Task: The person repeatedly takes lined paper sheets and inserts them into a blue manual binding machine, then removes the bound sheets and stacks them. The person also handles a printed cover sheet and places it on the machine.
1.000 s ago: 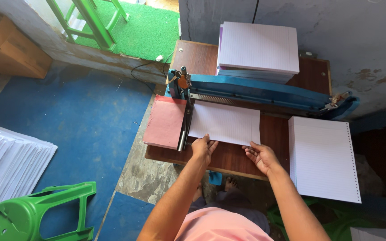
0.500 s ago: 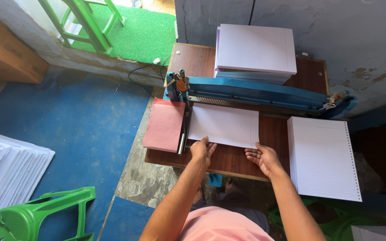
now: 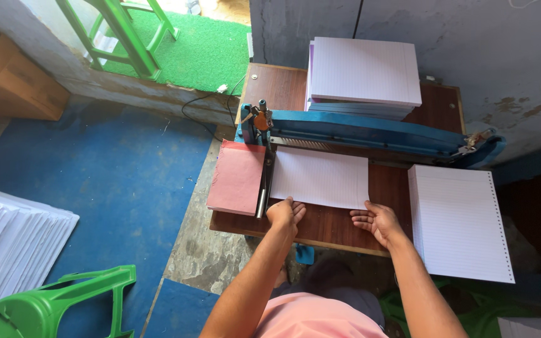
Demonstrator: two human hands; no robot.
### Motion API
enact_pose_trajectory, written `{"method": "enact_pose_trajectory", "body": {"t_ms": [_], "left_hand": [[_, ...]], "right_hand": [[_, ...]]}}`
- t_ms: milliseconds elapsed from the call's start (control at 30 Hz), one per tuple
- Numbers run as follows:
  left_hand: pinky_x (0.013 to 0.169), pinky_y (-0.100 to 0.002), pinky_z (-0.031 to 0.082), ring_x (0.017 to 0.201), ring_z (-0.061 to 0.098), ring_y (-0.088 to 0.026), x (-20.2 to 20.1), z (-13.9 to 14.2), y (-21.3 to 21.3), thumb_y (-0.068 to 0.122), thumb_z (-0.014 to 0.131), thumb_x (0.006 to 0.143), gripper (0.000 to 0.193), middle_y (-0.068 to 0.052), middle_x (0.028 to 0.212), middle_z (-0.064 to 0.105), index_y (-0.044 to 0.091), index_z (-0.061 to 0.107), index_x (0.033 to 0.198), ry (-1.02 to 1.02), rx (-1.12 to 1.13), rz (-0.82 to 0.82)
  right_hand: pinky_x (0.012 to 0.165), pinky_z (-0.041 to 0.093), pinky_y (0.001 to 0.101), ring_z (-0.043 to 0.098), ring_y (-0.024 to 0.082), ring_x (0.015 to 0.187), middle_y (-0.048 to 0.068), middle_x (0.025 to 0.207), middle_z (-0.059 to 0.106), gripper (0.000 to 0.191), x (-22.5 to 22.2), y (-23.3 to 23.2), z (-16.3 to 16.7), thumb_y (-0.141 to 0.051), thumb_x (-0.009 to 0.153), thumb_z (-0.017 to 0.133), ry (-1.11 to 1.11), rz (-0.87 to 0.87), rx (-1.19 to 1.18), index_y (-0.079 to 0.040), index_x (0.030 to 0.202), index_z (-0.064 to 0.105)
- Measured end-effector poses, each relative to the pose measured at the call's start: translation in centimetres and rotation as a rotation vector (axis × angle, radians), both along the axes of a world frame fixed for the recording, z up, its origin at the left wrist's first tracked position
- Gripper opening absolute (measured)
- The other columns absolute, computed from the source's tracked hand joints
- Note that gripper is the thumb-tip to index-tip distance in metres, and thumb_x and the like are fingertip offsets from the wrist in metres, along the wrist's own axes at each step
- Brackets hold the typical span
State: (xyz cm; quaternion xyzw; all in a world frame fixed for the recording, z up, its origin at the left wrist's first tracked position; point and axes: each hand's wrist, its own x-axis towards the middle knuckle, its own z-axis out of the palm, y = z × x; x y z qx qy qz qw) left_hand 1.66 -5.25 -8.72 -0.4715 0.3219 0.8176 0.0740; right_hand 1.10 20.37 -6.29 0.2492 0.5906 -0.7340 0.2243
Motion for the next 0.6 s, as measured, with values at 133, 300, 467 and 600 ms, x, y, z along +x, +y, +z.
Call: {"method": "enact_pose_trajectory", "body": {"t_ms": [133,300,467,600], "left_hand": [[0.086,-0.045,0.066,0.100,0.073,-0.037,0.2,-0.4,0.1,0.010,0.057,0.101,0.031,-0.026,0.112,0.069,-0.015,0.057,0.119,0.073,0.020,0.035],[0.087,-0.044,0.065,0.101,0.073,-0.037,0.7,-0.4,0.5,0.012,0.058,0.101,0.032,-0.026,0.113,0.069,-0.014,0.057,0.119,0.100,0.005,0.035],[0.089,-0.044,0.064,0.103,0.073,-0.036,1.2,-0.4,0.4,0.015,0.057,0.101,0.033,-0.024,0.113,0.070,-0.011,0.058,0.120,0.106,0.004,0.007],[0.089,-0.044,0.064,0.103,0.073,-0.035,1.1,-0.6,0.4,0.015,0.058,0.101,0.032,-0.024,0.113,0.069,-0.011,0.058,0.120,0.112,-0.010,0.001]], "right_hand": [[0.071,0.064,0.0365,0.072,0.027,0.082,0.026,0.101,0.072,0.037,-0.1,-0.1,0.2,-0.023,0.106,0.049,-0.004,-0.002,0.002,0.011,0.116,0.058],[0.071,0.063,0.0386,0.073,0.030,0.082,0.027,0.100,0.072,0.039,-0.6,0.0,0.8,-0.024,0.106,0.046,-0.039,0.074,0.096,0.011,0.122,0.054],[0.070,0.064,0.0397,0.073,0.030,0.082,0.025,0.098,0.071,0.041,-1.3,0.4,1.2,-0.025,0.107,0.042,-0.086,0.193,0.204,0.010,0.126,0.052],[0.069,0.064,0.0401,0.073,0.030,0.080,0.026,0.097,0.072,0.042,-1.4,0.9,1.2,-0.025,0.107,0.043,-0.089,0.208,0.185,0.013,0.121,0.056]]}}
